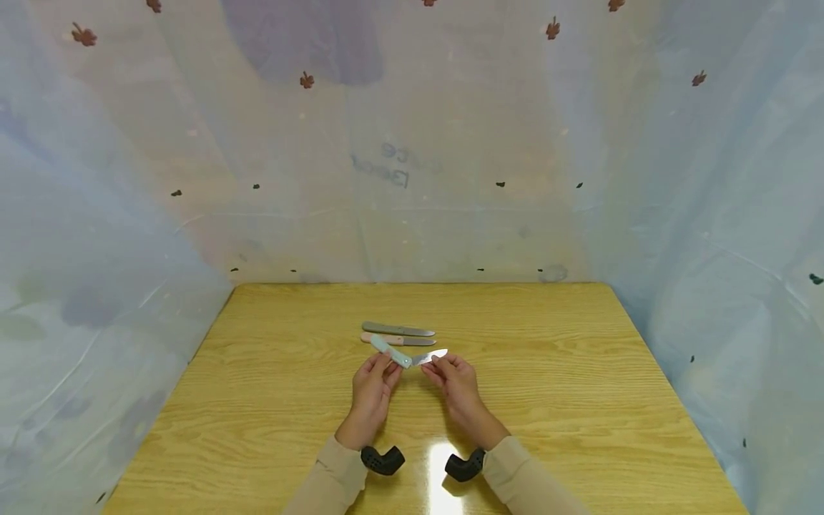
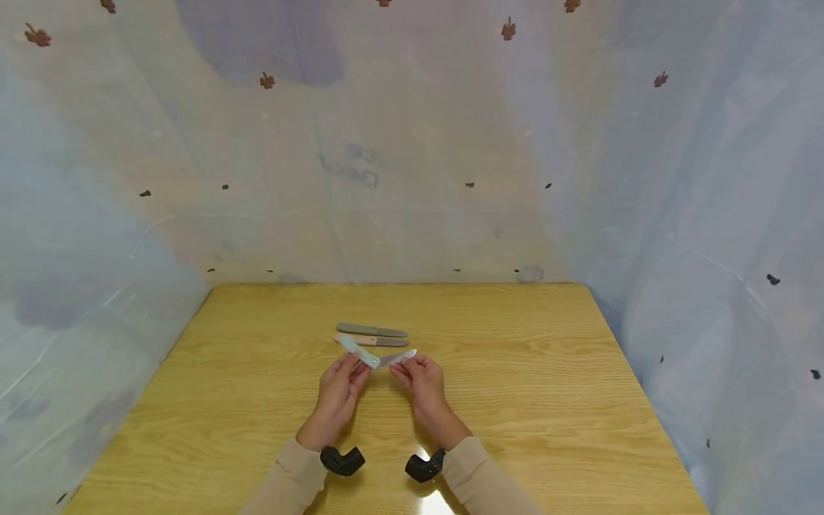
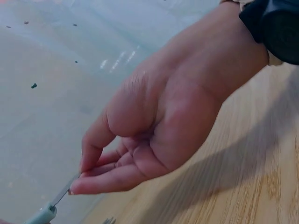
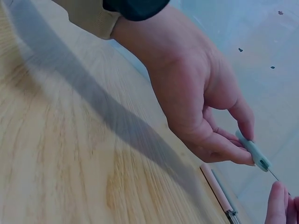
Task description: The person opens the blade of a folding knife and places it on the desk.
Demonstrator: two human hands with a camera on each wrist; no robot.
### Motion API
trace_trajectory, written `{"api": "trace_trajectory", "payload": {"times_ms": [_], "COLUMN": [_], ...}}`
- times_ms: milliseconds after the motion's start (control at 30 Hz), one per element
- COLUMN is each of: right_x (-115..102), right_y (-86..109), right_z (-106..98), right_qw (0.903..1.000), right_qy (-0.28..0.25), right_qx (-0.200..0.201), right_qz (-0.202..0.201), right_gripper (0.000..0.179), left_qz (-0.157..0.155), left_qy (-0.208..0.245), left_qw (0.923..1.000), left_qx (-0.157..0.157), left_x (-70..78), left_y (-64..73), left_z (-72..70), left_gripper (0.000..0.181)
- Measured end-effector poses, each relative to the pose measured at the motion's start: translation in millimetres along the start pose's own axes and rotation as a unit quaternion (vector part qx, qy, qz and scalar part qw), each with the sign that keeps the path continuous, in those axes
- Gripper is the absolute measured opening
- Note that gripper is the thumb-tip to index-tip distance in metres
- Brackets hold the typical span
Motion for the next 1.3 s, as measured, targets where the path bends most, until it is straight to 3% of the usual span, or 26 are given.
{"api": "trace_trajectory", "payload": {"times_ms": [400, 533, 800, 1133, 1300], "right_x": [4.3, 9.1, 17.4, 22.2, 24.3], "right_y": [3.9, 2.7, 4.9, 8.3, 9.5], "right_z": [10.6, 11.5, 12.8, 13.1, 8.2], "right_qw": [0.9984, 0.9971, 0.9973, 0.9966, 0.9956], "right_qy": [-0.044, -0.057, -0.031, -0.047, -0.06], "right_qx": [0.034, 0.048, 0.058, 0.063, 0.071], "right_qz": [-0.006, -0.016, -0.033, -0.024, -0.01], "right_gripper": [0.015, 0.015, 0.009, 0.001, 0.006], "left_qz": [0.018, 0.033, 0.048, 0.05, 0.044], "left_qy": [0.068, 0.086, 0.114, 0.13, 0.112], "left_qw": [0.9966, 0.9948, 0.9912, 0.988, 0.9904], "left_qx": [0.044, 0.045, 0.046, 0.068, 0.068], "left_x": [-3.6, -4.2, -1.8, -3.7, -5.9], "left_y": [0.1, -0.3, 5.9, 7.9, 6.5], "left_z": [3.0, 5.8, 8.6, 8.5, 6.4], "left_gripper": [0.018, 0.017, 0.012, 0.011, 0.013]}}
Point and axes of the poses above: each hand's wrist, its own y-axis away from the middle knuckle, its own z-axis out of the palm, x = y × z, the point moved 4 cm from there along -y, towards the middle knuckle, and after that the axes turned 2 degrees about -z, right-handed, at the moved point
